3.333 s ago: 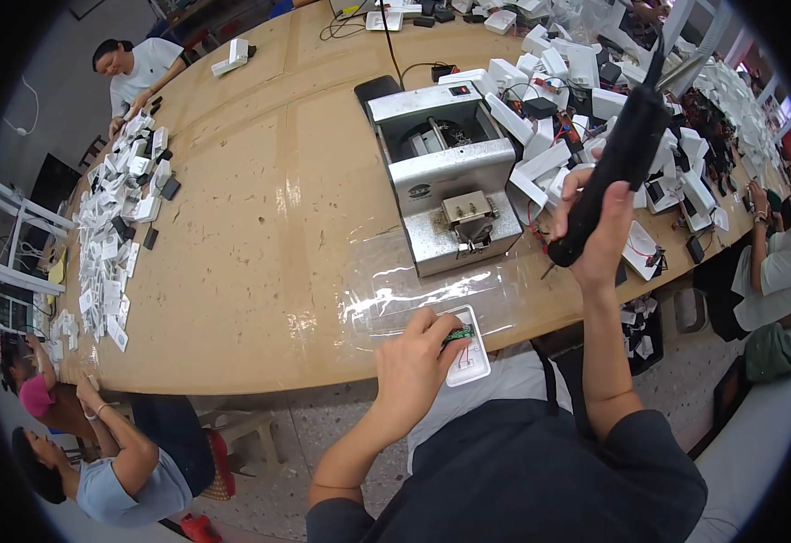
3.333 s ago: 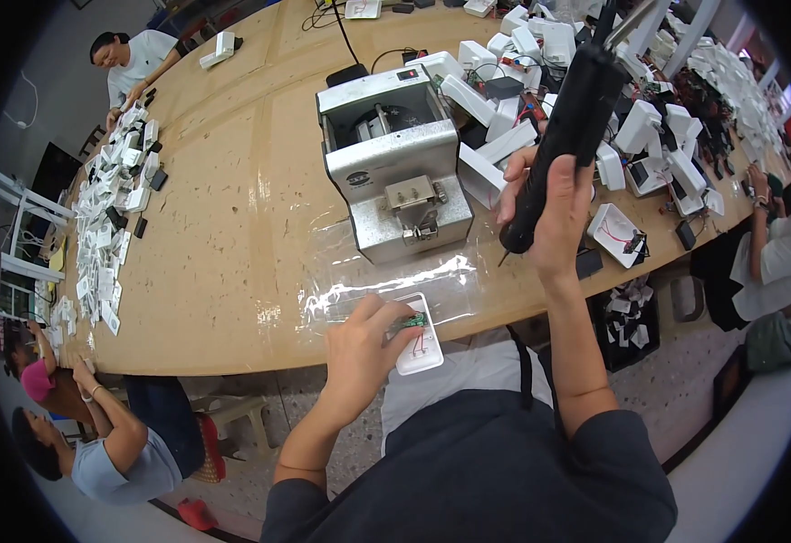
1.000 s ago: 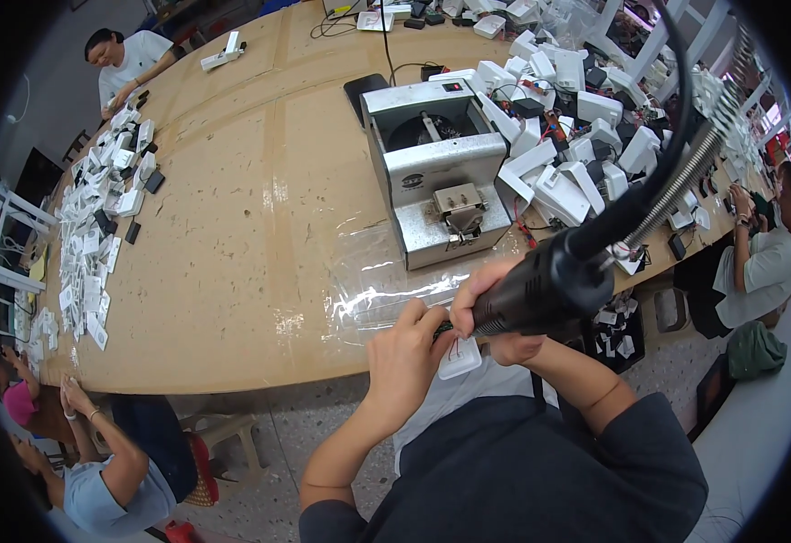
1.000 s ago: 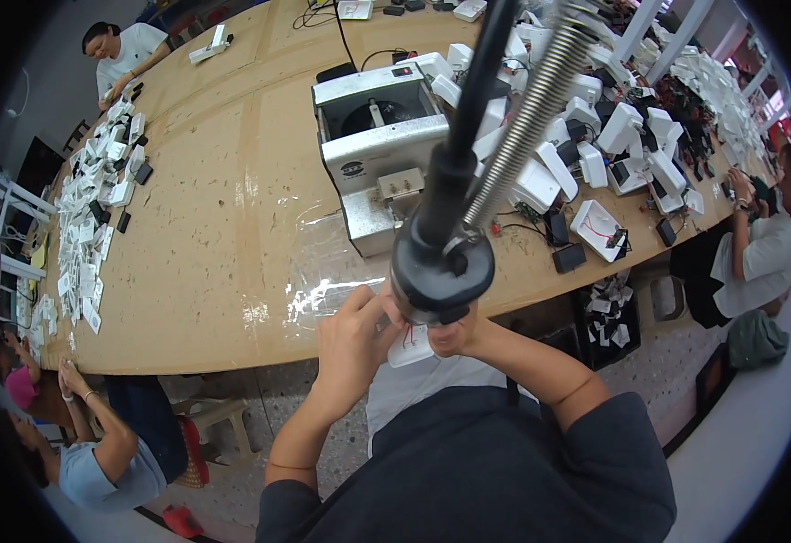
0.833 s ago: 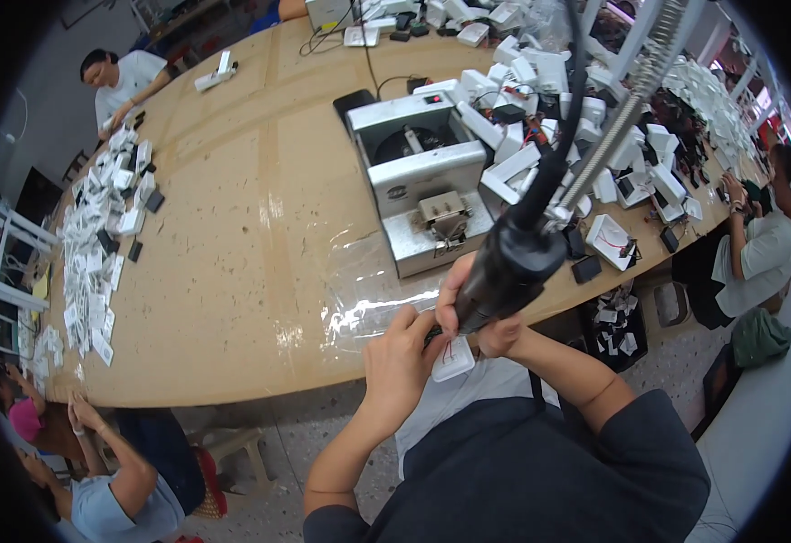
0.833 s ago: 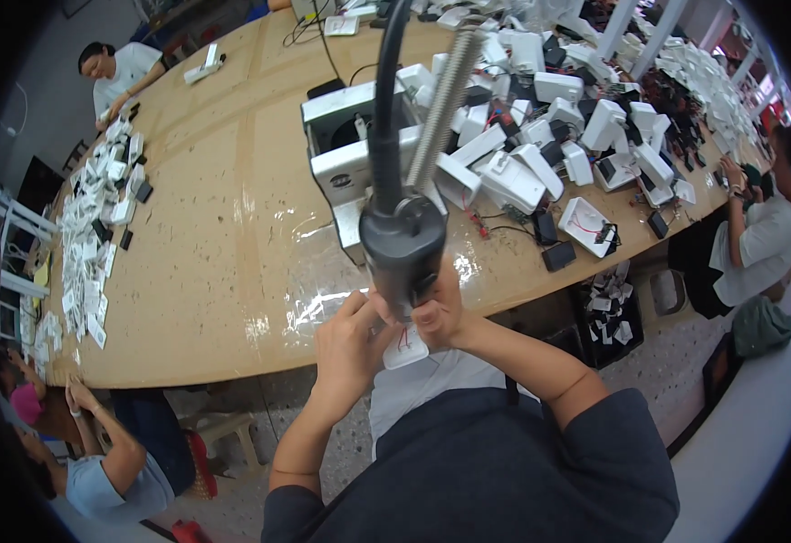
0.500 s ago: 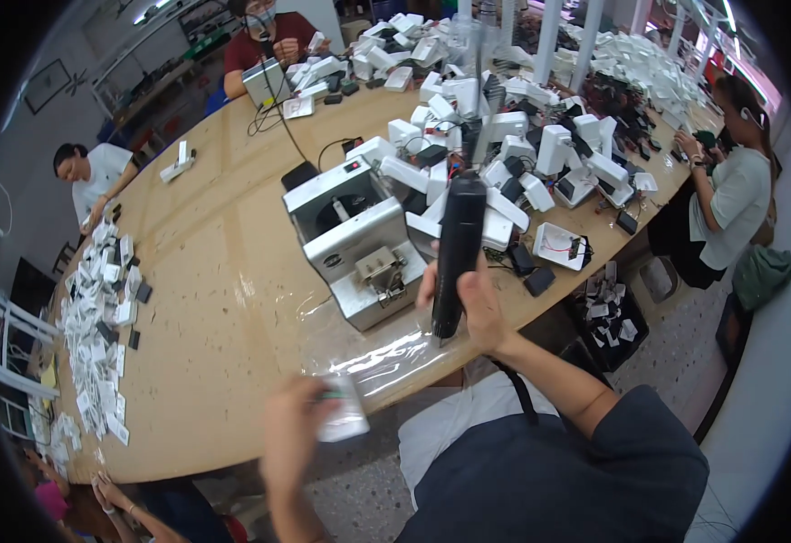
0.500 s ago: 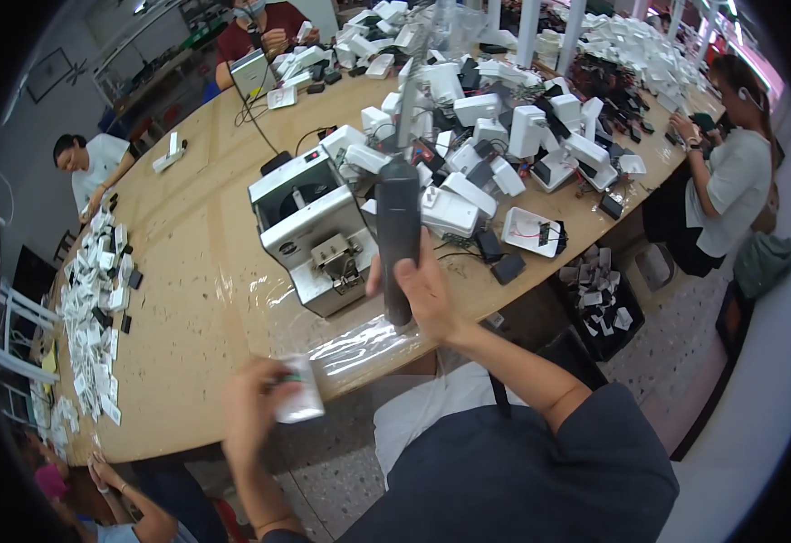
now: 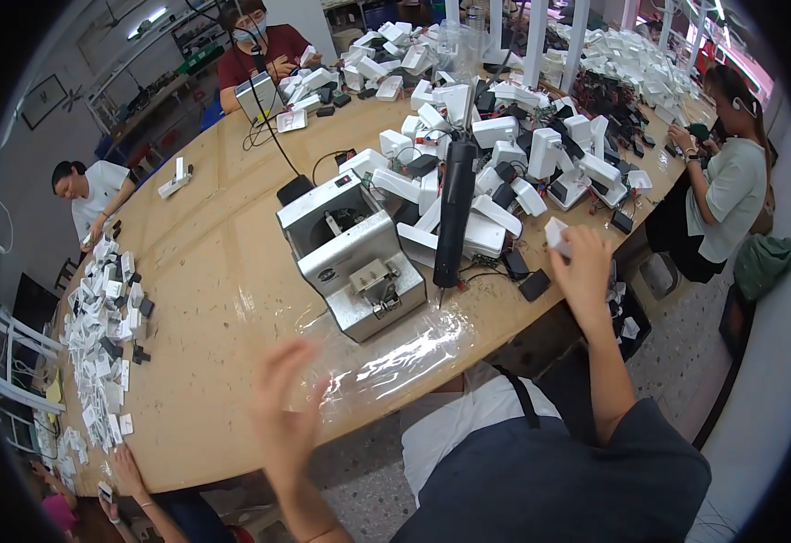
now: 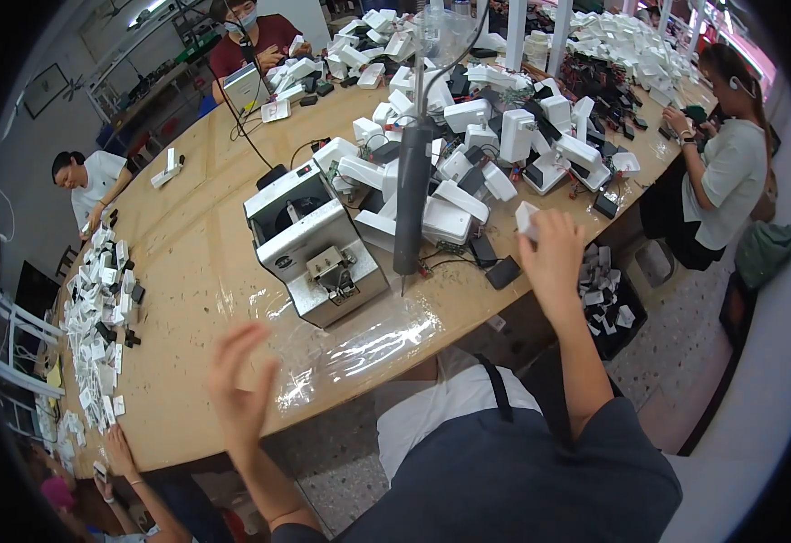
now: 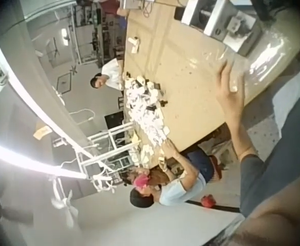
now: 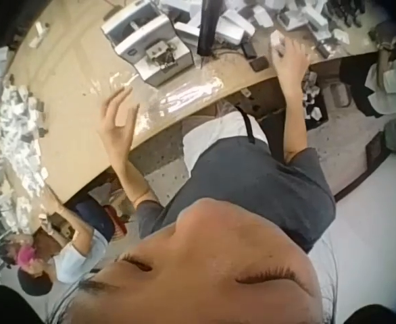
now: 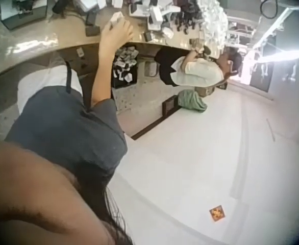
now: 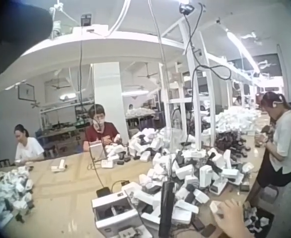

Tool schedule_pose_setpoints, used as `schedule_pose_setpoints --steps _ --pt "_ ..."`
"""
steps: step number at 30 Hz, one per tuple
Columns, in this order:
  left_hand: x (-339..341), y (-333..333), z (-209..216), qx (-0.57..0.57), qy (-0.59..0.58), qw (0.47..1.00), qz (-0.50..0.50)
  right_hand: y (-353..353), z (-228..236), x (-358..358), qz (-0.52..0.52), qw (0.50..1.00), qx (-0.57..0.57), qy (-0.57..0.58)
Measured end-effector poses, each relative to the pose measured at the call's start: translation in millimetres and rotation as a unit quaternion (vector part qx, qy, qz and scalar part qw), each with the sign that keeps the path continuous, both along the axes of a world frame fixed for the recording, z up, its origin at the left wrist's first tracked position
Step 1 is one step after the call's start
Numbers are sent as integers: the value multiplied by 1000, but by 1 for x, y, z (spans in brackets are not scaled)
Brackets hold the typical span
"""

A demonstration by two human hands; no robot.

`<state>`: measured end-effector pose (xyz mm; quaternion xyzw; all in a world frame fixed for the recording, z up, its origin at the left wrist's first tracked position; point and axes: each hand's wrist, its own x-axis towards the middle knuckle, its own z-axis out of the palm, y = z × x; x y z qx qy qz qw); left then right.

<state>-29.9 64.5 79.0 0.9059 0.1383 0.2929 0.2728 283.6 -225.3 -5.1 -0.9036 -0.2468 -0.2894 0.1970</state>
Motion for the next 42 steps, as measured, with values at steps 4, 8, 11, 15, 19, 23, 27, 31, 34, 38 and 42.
schedule_pose_setpoints --steps 4,8,11,15,19,23,27,31,34,38,42 --pt "34 -56 -21 -135 8 976 -169 -24 54 -18 54 925 283 247" --pt "71 -96 -25 -162 -67 965 -194 -24 103 -50 284 768 475 323" --pt "91 -113 -20 -166 -146 963 -155 9 128 -94 337 536 607 480" --pt "72 -80 -53 -192 -46 954 -227 46 87 -95 632 380 377 561" --pt "20 -39 -58 -466 78 868 -155 56 71 -88 712 488 115 492" --pt "-29 5 -67 -316 133 927 -150 72 36 -105 688 544 -3 481" --pt "-39 9 -59 -199 157 956 -149 83 5 -128 675 658 -73 324" --pt "-30 -3 -67 -6 117 992 -53 89 -5 -137 650 685 -71 321" --pt "-22 -5 -75 -1 101 994 -28 94 -2 -138 642 693 -67 322" --pt "-12 -19 -77 -24 132 991 9 97 2 -137 619 697 -57 357" --pt "-3 -36 -87 -39 117 992 21 97 3 -137 619 714 -75 318"
